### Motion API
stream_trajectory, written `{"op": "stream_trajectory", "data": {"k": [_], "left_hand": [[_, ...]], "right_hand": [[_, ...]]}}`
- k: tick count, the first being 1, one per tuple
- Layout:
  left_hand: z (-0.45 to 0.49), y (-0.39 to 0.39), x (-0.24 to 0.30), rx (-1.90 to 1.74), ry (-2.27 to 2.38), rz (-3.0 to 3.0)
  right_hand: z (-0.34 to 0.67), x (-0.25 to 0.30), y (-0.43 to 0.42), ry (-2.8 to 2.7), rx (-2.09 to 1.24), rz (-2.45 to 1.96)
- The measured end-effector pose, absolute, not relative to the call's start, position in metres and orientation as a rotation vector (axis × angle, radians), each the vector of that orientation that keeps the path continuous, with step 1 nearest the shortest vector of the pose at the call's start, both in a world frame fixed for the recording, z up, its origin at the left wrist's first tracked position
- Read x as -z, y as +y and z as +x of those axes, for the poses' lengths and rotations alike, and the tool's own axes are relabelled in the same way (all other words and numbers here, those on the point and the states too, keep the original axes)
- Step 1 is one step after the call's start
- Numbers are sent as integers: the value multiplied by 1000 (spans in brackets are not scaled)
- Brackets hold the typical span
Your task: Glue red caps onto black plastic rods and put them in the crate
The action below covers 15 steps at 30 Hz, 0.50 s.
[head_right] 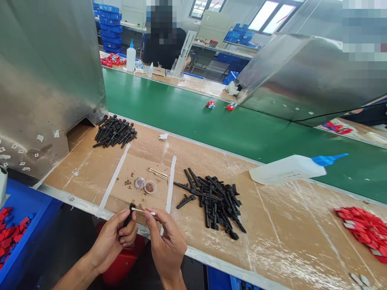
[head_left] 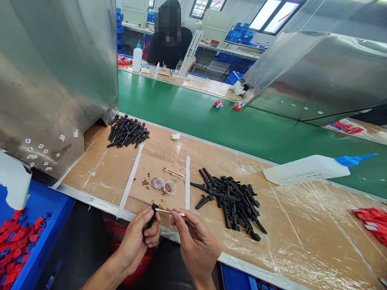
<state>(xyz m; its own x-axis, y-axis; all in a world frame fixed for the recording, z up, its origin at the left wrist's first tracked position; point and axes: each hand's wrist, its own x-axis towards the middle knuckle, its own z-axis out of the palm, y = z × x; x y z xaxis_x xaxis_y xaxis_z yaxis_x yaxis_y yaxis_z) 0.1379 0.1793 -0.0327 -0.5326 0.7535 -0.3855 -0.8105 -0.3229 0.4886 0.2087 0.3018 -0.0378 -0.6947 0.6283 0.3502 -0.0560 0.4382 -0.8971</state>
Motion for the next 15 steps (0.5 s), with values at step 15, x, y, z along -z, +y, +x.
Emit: {"op": "stream_trajectory", "data": {"k": [15], "left_hand": [[139,179,29,-1969,836,-108]], "right_hand": [[209,41,302,-2058,-1206,-421]]}}
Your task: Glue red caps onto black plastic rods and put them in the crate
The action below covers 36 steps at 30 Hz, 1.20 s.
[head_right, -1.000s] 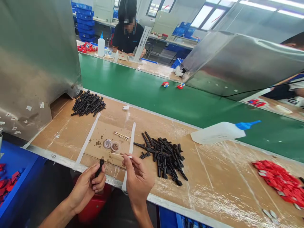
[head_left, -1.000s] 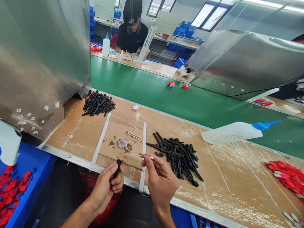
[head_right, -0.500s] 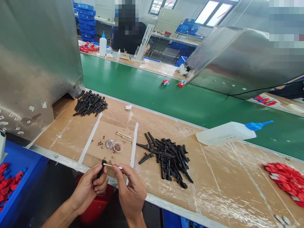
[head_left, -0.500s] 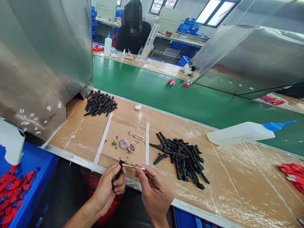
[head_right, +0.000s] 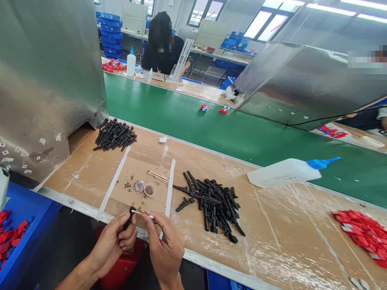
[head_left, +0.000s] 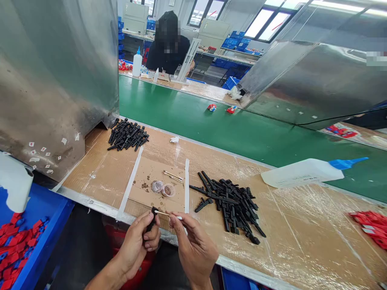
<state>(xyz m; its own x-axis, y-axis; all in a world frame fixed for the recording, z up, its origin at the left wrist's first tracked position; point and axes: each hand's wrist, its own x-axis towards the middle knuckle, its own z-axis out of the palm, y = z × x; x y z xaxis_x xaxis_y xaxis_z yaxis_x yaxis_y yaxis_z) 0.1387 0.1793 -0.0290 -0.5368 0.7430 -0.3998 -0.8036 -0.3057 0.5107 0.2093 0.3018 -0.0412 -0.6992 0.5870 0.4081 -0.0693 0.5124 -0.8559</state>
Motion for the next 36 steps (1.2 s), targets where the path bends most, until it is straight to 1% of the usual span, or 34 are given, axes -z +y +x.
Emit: {"op": "stream_trajectory", "data": {"k": [8,23,25,27,31,36], "left_hand": [[137,181,28,-1972,855,-96],[138,180,27,-1958,869,-106],[138,180,28,-1963,863,-100],[138,180,30,-1968,861,-98],[139,179,33,-1984,852,-96],[139,179,33,-1995,842,-81]], "right_hand": [[206,23,299,-2161,-892,-251],[207,22,296,-2168,-856,-155],[207,25,297,-2157,-878,-171],[206,29,298,-2123,-969,-249],[197,31,311,-1888,-1206,-599],[175,29,336,-1846,-1268,-791]]}}
